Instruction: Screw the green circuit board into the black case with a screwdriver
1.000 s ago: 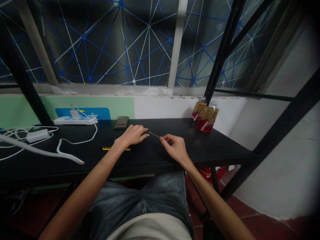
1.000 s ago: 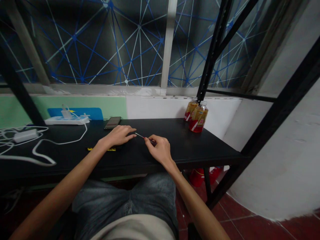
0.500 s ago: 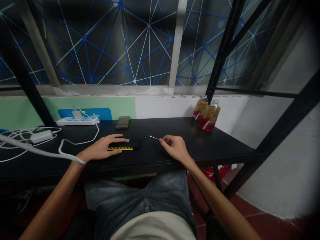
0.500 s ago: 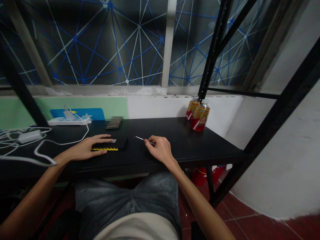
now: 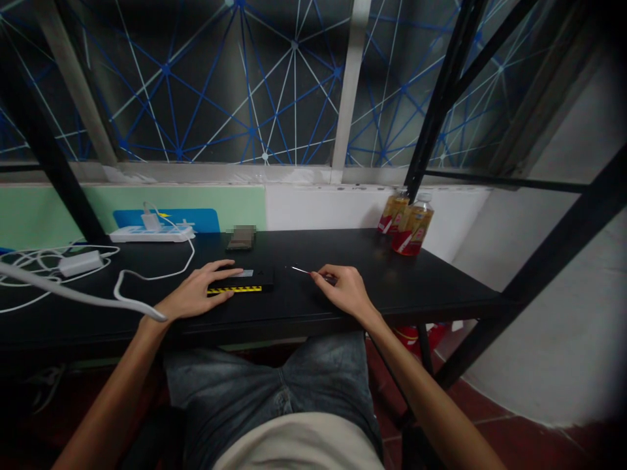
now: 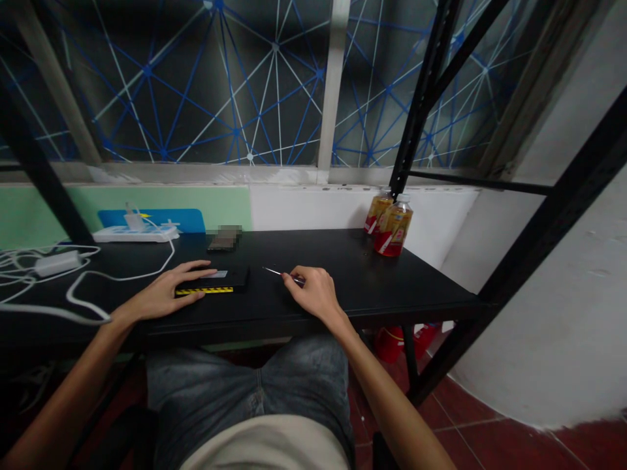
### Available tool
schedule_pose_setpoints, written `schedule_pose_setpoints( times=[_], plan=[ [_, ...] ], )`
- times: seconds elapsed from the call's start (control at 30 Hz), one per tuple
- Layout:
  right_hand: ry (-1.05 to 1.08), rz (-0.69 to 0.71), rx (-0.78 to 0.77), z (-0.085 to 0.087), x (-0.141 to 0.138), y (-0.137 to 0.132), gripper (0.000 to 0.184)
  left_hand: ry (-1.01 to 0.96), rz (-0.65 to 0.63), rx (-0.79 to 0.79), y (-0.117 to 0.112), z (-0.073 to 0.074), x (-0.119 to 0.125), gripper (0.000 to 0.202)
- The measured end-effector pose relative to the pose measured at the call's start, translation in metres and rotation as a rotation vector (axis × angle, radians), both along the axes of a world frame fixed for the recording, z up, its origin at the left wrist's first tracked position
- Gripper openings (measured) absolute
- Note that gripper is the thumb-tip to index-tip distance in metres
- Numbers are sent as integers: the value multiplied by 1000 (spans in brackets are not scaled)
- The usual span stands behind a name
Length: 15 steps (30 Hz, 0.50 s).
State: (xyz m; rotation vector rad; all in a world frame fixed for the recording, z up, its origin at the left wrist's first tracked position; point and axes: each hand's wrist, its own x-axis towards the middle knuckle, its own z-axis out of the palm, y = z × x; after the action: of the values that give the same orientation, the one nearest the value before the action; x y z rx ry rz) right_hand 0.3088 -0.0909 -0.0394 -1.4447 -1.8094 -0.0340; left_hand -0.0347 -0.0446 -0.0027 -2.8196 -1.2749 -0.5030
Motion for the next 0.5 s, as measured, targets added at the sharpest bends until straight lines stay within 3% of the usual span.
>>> schedule_pose_setpoints(
  times=[0.17,0.33,0.5],
  plan=[
    [-3,16,-16,0,0,-1,33,40,114,117,-7,-1,5,52],
    [-1,-5,-10,-1,0,0,33,101,326,222,-25,-2,19,74],
    [-3,2,-16,-1,0,-1,33,66,284,113,-41,-1,21,82]
  ],
)
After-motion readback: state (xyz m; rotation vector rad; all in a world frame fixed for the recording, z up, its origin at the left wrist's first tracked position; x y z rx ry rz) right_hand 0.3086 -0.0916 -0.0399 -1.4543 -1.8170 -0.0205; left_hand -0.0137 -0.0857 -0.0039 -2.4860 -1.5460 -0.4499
